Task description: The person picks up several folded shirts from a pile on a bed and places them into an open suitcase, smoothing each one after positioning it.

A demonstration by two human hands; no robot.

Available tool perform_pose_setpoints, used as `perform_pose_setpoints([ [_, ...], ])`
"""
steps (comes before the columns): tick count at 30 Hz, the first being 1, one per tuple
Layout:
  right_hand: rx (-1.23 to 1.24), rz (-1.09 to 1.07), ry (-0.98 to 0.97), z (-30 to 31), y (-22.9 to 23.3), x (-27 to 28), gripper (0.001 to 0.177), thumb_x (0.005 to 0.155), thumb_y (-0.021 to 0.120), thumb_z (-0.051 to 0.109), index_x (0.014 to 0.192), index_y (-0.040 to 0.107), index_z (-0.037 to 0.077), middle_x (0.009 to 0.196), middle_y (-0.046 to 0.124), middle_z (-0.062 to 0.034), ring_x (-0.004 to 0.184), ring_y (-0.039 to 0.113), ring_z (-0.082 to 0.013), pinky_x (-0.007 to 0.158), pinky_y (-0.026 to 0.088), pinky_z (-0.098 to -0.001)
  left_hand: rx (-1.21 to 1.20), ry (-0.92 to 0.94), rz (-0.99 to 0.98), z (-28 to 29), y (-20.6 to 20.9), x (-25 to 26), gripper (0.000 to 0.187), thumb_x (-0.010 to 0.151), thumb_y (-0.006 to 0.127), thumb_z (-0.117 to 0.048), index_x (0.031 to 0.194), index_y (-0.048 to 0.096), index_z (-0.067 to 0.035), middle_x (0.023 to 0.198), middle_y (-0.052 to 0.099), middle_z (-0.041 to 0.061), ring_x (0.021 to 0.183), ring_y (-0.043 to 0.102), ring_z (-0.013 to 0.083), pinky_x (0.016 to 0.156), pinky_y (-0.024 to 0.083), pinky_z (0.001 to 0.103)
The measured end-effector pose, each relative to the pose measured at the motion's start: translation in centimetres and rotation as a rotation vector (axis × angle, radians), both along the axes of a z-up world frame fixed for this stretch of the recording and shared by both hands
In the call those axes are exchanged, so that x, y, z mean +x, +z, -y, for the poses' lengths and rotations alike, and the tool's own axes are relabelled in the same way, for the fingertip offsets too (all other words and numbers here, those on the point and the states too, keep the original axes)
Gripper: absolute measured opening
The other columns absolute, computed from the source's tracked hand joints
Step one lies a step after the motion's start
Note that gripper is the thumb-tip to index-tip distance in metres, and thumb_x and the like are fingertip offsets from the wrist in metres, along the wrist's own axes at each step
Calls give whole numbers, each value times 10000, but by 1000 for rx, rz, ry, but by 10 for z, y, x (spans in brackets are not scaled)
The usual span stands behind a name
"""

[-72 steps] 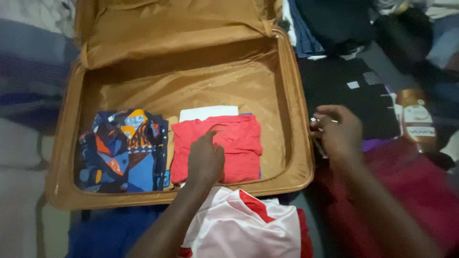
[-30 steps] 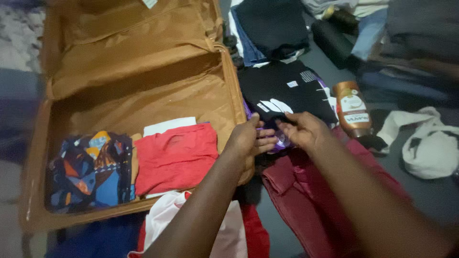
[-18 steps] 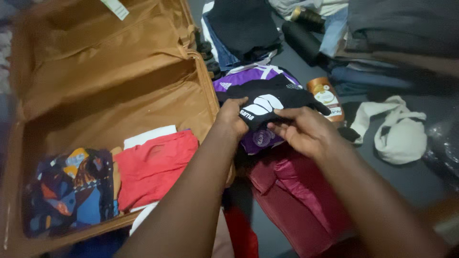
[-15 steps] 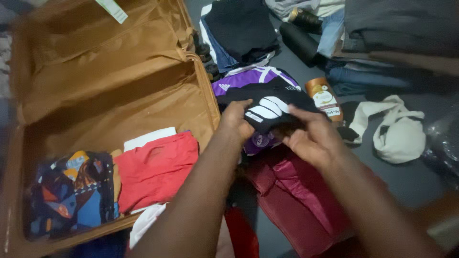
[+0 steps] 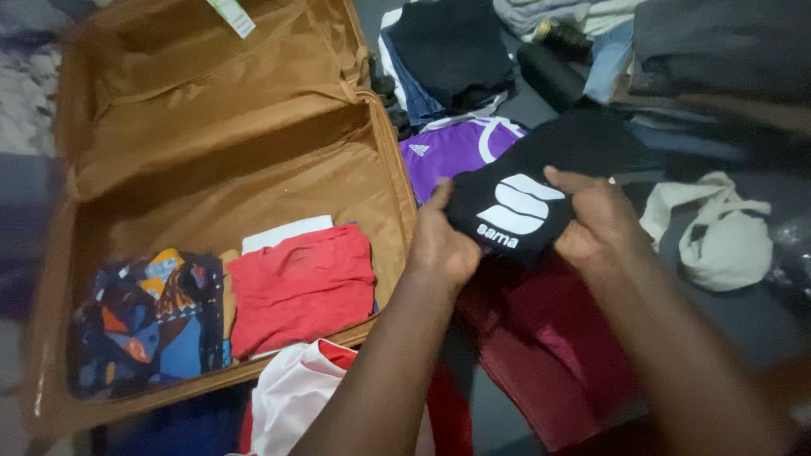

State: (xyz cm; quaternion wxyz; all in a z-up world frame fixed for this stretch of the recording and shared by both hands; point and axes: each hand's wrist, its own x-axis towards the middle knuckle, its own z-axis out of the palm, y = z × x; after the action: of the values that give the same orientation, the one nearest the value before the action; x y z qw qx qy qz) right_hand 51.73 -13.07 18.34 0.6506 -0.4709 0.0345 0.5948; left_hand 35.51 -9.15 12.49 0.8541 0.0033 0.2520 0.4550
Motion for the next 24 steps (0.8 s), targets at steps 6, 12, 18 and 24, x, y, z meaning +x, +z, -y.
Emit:
perform_pose_setpoints([
  [6,179,68,306,1,50,-7,445,977,591,111,1314,475,-155,1148,686,-291,1003,761,-325,855,665,-406,-31,186,118,10,-1,-28,739,1050,280,-623,1405,546,-32,1444,598,163,1347,533,344,1179,372,524],
  [12,243,223,438,-1,65,23,355,1048,625,163,1233,593,-138,1048,710,-274,908,760,-284,764,654,-359,-38,178,210,9,10,-46,669,1014,373,-545,1388,572,-26,1398,627,166,1283,581,327,1138,431,493],
  [18,686,811,737,-2,50,78,318,1065,528,155,1222,591,-113,930,713,-225,715,738,-216,543,623,-261,237,49,206,0,61,-112,574,986,516,-406,1370,585,16,1341,658,192,1198,647,329,1081,496,484],
  [24,385,-49,807,10,69,21,295,1038,619,131,1091,621,-159,778,712,-268,601,756,-251,463,613,-280,324,-29,-9,13,74,-194,513,958,659,-267,1351,599,57,1285,688,219,1113,713,331,1025,562,475],
])
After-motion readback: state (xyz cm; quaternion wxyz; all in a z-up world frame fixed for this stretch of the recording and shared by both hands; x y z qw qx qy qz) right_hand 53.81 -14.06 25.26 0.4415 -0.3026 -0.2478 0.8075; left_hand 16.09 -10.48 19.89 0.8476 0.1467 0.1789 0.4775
